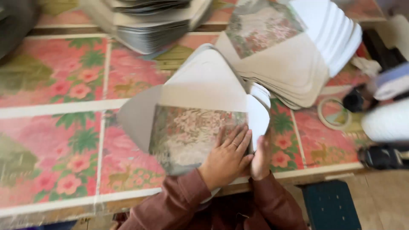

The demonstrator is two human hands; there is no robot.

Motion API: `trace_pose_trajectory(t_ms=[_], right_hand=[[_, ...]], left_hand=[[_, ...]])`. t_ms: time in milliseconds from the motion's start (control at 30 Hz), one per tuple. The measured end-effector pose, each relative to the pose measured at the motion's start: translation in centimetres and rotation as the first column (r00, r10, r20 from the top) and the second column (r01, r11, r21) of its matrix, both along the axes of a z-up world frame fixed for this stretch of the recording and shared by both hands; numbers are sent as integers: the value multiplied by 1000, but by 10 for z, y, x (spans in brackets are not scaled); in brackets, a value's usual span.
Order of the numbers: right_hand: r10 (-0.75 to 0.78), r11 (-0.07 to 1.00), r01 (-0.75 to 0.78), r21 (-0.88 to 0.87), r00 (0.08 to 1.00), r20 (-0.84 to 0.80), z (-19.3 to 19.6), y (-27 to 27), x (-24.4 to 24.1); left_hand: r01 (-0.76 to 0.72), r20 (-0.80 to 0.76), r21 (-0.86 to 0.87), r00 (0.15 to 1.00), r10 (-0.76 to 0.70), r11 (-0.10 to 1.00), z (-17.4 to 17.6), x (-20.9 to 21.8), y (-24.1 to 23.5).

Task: Folding the flaps of decorative paper envelopes, applying circular stickers to seal them, and stacking them neatly.

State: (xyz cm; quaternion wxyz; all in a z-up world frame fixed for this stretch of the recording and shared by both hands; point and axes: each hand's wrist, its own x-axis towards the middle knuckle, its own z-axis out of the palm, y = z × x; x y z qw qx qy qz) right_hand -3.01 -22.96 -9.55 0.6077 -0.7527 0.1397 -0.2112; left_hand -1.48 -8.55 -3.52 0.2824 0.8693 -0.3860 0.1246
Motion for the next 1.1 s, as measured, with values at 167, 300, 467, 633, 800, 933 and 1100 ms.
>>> trace_pose_trajectory(t_ms=[167, 300, 467, 633, 800, 933, 1100], right_hand=[[101, 977, -103, -188, 995, -20, 55, 11, 6], [56, 990, -88, -114, 964, -262, 138, 25, 30], [-233, 862, 306, 404, 947, -220, 86, -2, 39], [-245, 468, -117, 876, 935, 255, 172, 22, 44], [55, 863, -433, 262, 594, 802, 121, -37, 52], [247, 885, -456, 93, 631, 735, 38, -83, 90], [105, 967, -218, 134, 817, 567, 110, -22, 75]], left_hand=[[74, -20, -47, 997, -75, 996, 15, 22, 35], [-291, 285, 134, 927, 244, 947, 56, 72, 124], [-520, -17, 383, 822, 569, 763, 22, 97, 170], [-586, -440, -15, 732, 521, 810, 31, 122, 203], [-601, -564, -246, 727, 393, 760, 52, 105, 203], [-553, -616, -447, 760, 206, 703, 74, 98, 178], [-508, -586, -509, 796, 153, 694, 104, 72, 164]])
